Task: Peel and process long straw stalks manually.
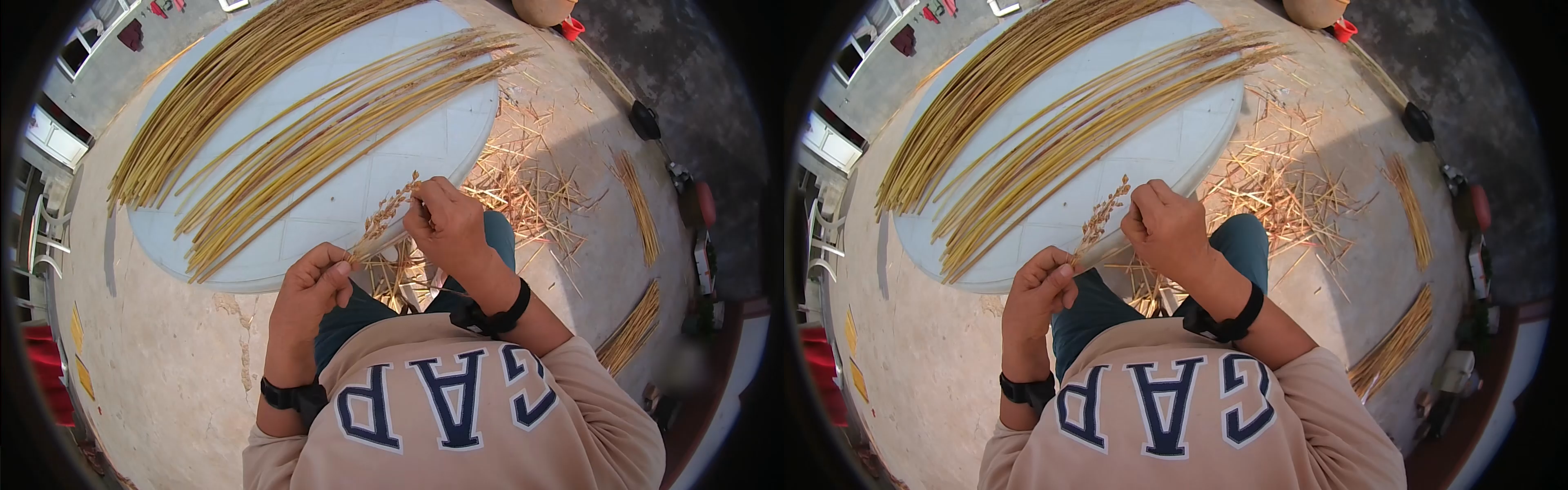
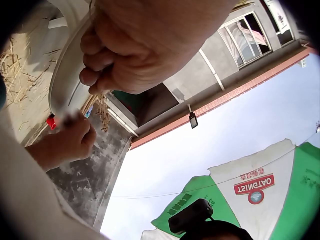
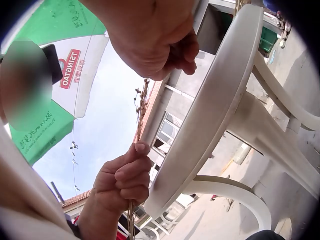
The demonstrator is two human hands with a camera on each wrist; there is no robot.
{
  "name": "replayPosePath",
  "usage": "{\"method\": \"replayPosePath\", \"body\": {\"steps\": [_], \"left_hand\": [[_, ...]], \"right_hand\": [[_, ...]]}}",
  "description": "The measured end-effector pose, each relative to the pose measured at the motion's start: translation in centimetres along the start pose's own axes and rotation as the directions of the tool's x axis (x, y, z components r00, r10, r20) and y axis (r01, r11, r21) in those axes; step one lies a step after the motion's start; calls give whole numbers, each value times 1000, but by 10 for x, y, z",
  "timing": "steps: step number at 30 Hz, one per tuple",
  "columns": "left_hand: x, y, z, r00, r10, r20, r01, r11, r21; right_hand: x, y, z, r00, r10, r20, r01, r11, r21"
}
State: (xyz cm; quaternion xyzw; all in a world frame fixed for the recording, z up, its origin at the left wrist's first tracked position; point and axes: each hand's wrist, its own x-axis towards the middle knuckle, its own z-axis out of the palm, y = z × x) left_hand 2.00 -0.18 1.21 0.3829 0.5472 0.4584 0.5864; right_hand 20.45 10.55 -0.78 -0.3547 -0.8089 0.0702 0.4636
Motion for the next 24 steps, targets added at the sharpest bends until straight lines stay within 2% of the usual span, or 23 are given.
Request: {"method": "replayPosePath", "body": {"steps": [1, 2, 4, 5, 6, 8, 9, 10, 12, 13, 15, 16, 18, 21, 24], "left_hand": [[-1, 0, -2, 1000, -7, -17, 7, 1000, -19], [-1, 1, -3, 1000, -7, -18, 6, 1000, -19], [-3, 2, -6, 999, -45, -14, 42, 990, -132], [-2, 2, -6, 999, -46, -11, 44, 990, -132], [0, 0, -7, 999, -51, 15, 53, 984, -168], [3, -2, -6, 998, -53, 43, 61, 977, -204], [4, -2, -5, 996, -47, 74, 61, 977, -205], [4, -2, -5, 994, -41, 101, 61, 977, -206], [4, -1, -3, 994, -41, 102, 60, 979, -193], [5, -1, -2, 993, -38, 110, 57, 981, -183], [5, -2, -1, 995, -20, 99, 34, 989, -142], [6, -2, 0, 996, -1, 85, 10, 995, -104], [6, -3, 0, 996, 2, 92, 9, 993, -119], [5, -6, 1, 997, 23, 68, -14, 991, -132], [7, -13, 7, 997, 73, 5, -72, 987, -146]], "right_hand": [[5, 10, -5, 996, 83, -41, -82, 997, 9], [8, 15, -10, 996, 82, -41, -81, 997, 10], [14, 17, -24, 972, 213, 97, -224, 965, 133], [18, 11, -34, 937, 237, 256, -245, 970, -1], [17, 9, -35, 937, 241, 253, -248, 969, -6], [14, 3, -32, 896, 188, 403, -238, 968, 77], [11, 0, -28, 912, 160, 377, -265, 933, 243], [9, -6, -25, 912, 159, 378, -265, 932, 246], [6, -15, -19, 843, 232, 485, -497, 680, 539], [8, -17, -20, 844, 233, 483, -497, 678, 542], [11, -21, -23, 694, 164, 702, -654, 551, 518], [9, -21, -20, 695, 165, 700, -654, 552, 518], [4, -23, -12, 680, 250, 689, -718, 420, 555], [3, -22, -13, 677, 248, 693, -725, 386, 570], [0, -21, -9, 696, 236, 678, -702, 422, 574]]}}
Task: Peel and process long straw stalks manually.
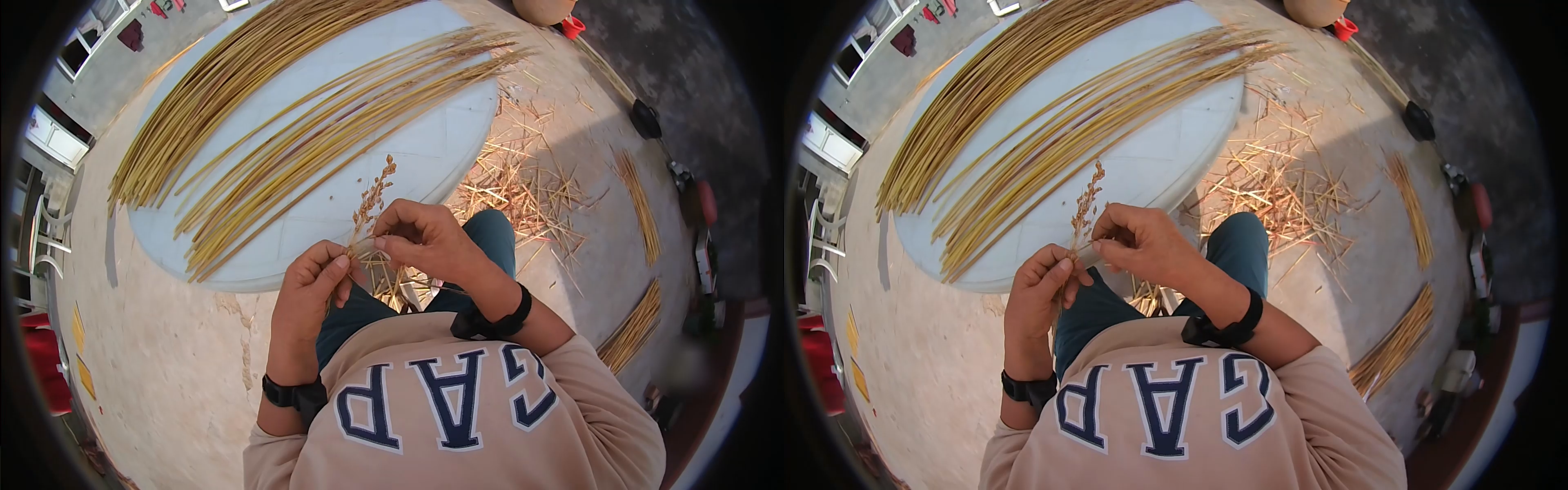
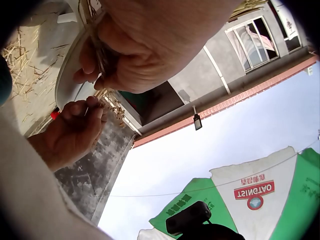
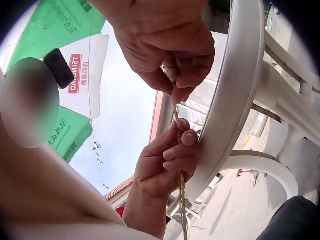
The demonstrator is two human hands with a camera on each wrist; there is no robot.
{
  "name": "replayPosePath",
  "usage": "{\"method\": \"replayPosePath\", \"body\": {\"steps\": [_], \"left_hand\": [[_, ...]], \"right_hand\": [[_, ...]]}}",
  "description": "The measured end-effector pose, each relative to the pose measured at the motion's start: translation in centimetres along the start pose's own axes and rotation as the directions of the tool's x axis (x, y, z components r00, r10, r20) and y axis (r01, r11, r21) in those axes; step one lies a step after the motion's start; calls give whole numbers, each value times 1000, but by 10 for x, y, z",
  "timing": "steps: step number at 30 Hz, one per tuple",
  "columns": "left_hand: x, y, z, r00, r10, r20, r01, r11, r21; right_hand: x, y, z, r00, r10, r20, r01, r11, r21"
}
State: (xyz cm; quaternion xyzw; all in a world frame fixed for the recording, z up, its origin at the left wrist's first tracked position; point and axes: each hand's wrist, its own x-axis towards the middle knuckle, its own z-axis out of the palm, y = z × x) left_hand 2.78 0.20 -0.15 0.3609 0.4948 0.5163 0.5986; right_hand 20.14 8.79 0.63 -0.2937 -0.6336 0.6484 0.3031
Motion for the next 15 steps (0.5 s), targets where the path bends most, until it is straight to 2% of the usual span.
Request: {"method": "replayPosePath", "body": {"steps": [2, 5, 10, 12, 15], "left_hand": [[0, 0, 1, 999, 36, -34, -37, 999, -17], [-2, 7, 1, 999, -23, -26, 23, 1000, 6], [-1, 8, -1, 999, -11, 35, 10, 999, 30], [-1, 8, -1, 999, -15, 39, 13, 999, 32], [-2, 10, 0, 999, -31, 38, 30, 999, 32]], "right_hand": [[0, -1, 1, 1000, 2, -3, -2, 1000, -2], [0, 0, 2, 1000, -11, -14, 11, 1000, -11], [3, 0, 2, 1000, -14, -14, 14, 1000, -22], [2, -7, 2, 998, 56, -23, -55, 998, 39], [4, -2, 1, 997, 74, 32, -77, 994, 82]]}}
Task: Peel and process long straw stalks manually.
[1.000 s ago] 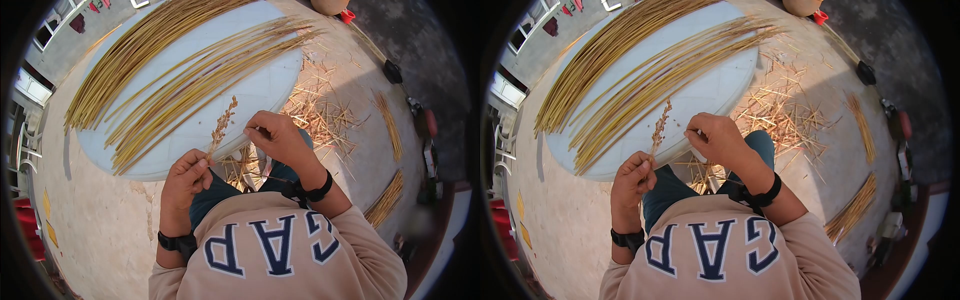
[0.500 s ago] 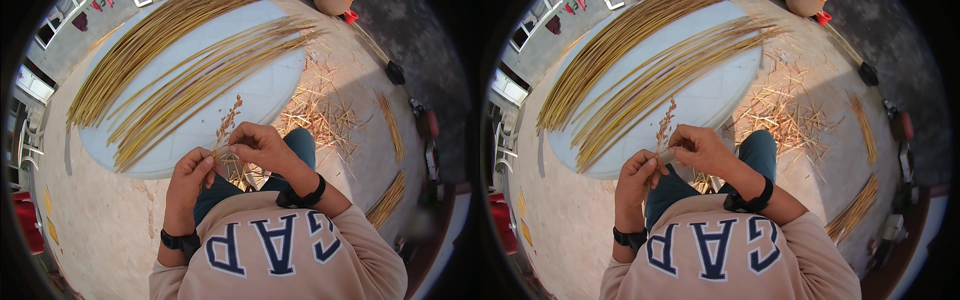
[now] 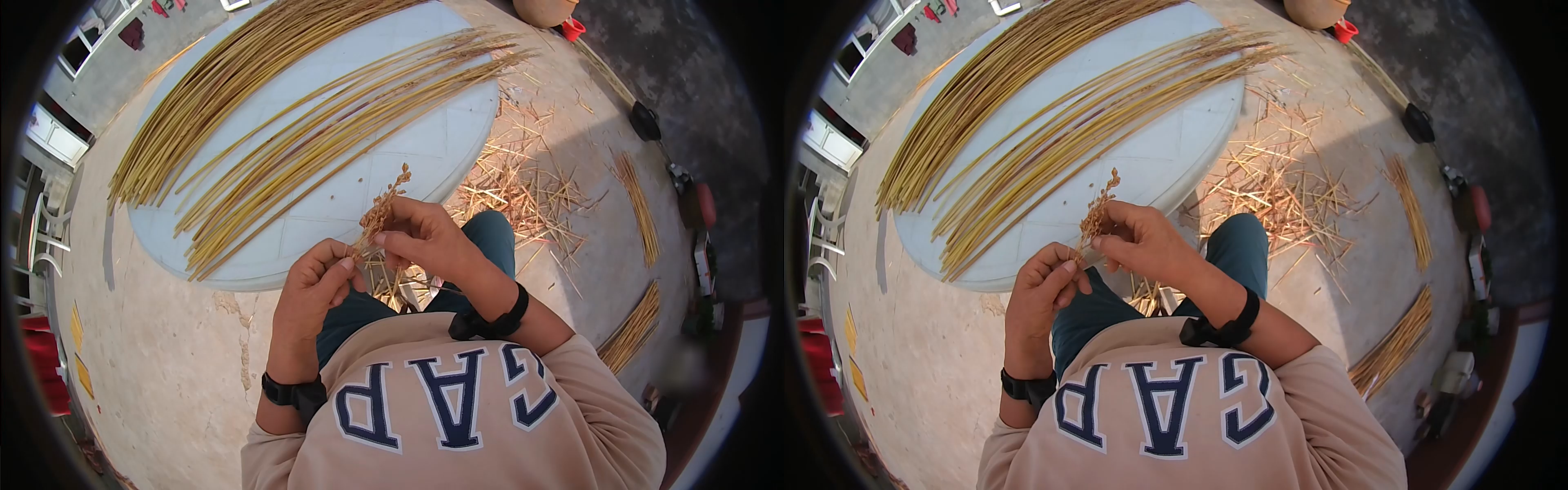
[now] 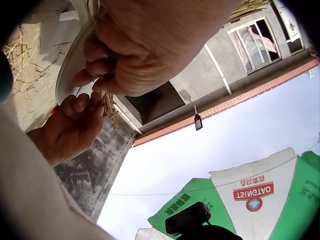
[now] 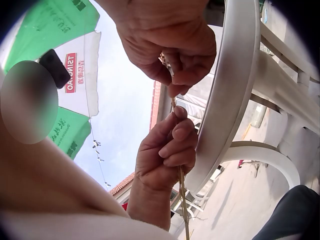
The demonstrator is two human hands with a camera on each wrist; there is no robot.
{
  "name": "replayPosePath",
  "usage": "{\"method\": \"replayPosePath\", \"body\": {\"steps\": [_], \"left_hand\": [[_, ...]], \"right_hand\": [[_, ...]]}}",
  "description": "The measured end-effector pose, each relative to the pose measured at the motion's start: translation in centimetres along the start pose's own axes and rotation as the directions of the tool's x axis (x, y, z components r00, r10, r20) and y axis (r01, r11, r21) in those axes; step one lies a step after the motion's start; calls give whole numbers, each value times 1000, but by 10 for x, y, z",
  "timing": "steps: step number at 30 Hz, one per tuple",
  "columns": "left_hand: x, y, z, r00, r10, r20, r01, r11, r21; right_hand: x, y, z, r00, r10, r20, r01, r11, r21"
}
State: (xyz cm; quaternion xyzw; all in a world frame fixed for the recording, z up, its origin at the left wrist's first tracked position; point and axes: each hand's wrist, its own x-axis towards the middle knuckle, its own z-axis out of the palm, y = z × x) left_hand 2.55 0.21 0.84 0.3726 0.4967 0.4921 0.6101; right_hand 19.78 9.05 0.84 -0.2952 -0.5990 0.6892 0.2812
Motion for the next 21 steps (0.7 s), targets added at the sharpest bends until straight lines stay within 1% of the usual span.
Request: {"method": "replayPosePath", "body": {"steps": [5, 7, 9, 12, 14, 17, 20, 21], "left_hand": [[0, -1, 2, 1000, -5, -21, 6, 1000, 25], [2, -6, 2, 998, 37, -43, -36, 999, 27], [2, -5, 1, 999, 26, -31, -25, 999, 39], [3, -3, 1, 1000, -1, -9, 1, 999, 51], [3, -2, 1, 1000, -17, 0, 17, 999, 52], [2, -1, 4, 1000, -2, -9, 3, 1000, 18], [1, 0, 7, 998, 19, -54, -17, 999, 32], [1, 1, 8, 995, 16, -101, -10, 998, 61]], "right_hand": [[-1, 1, 1, 999, 11, 31, -11, 1000, 11], [-1, -1, 2, 1000, 8, 29, -8, 1000, 11], [-2, -5, 4, 1000, -8, -6, 7, 1000, -10], [-2, -3, 2, 999, -37, 5, 37, 999, 7], [-3, -3, 2, 1000, -29, 0, 29, 1000, 12], [-2, 2, 1, 1000, -22, 5, 22, 999, 25], [-2, 5, 1, 1000, -16, 17, 15, 1000, 22], [-3, 5, 2, 1000, -8, 18, 8, 1000, 8]]}}
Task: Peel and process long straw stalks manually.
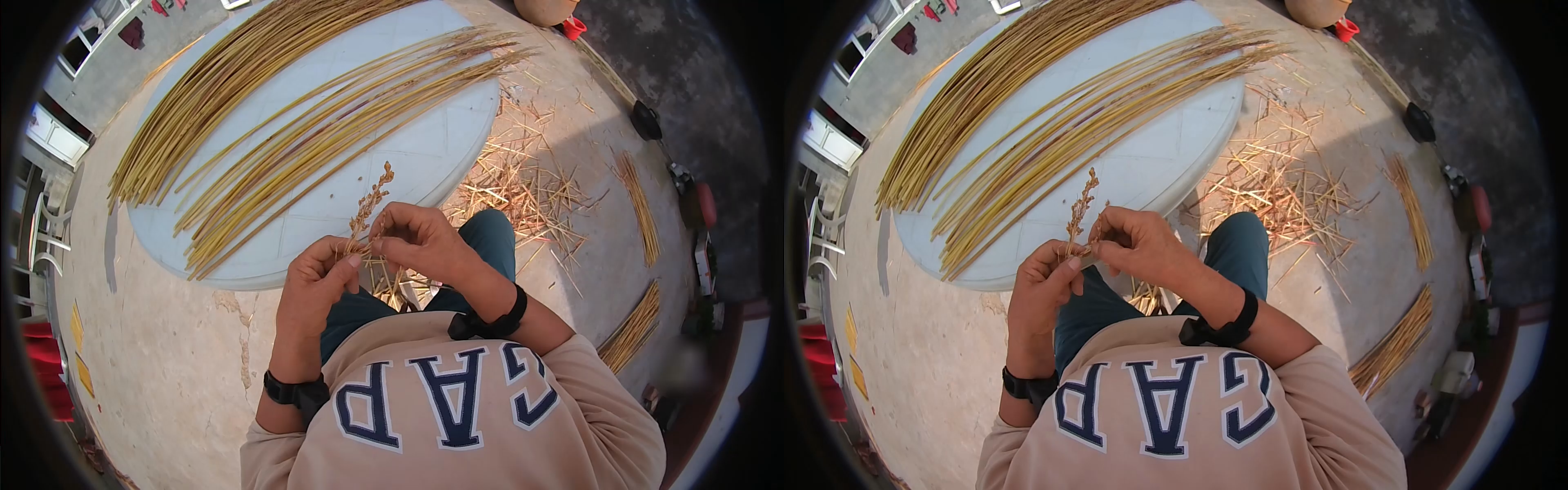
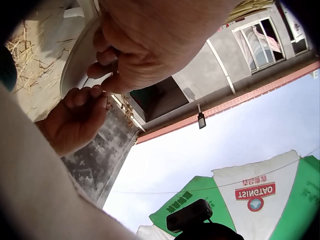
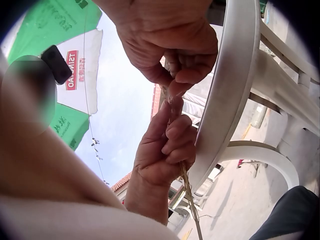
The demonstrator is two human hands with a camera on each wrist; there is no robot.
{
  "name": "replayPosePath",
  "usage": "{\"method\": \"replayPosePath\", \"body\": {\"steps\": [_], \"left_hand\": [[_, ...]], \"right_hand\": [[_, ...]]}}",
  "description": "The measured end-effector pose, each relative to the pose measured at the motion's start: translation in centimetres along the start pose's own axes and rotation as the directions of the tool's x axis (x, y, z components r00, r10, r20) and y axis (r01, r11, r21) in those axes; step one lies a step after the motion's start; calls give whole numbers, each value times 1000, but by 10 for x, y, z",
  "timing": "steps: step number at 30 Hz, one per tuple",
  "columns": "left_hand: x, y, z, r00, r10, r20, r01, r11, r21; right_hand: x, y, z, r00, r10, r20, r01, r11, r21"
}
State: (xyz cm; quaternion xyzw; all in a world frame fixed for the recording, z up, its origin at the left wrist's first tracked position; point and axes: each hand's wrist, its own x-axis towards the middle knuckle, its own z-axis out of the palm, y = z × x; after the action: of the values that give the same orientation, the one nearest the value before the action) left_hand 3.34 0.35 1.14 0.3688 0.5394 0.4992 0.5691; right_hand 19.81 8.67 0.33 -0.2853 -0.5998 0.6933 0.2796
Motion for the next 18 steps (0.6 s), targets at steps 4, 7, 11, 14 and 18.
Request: {"method": "replayPosePath", "body": {"steps": [4, 7, 11, 14, 18], "left_hand": [[-1, -1, 4, 994, -32, -105, 30, 999, -25], [-1, -1, 5, 991, -16, -132, 12, 999, -30], [1, -6, 5, 991, 38, -130, -42, 999, -25], [1, -5, 4, 992, 39, -120, -43, 999, -26], [0, -4, 4, 993, 18, -119, -20, 1000, -23]], "right_hand": [[-2, 3, 4, 999, -38, -22, 38, 999, -9], [-3, 4, 6, 985, -158, -71, 137, 960, -245], [-4, 1, 10, 933, -347, -97, 253, 823, -509], [-2, 4, 10, 894, -442, -75, 310, 730, -609], [-2, 4, 9, 869, -494, -19, 355, 651, -671]]}}
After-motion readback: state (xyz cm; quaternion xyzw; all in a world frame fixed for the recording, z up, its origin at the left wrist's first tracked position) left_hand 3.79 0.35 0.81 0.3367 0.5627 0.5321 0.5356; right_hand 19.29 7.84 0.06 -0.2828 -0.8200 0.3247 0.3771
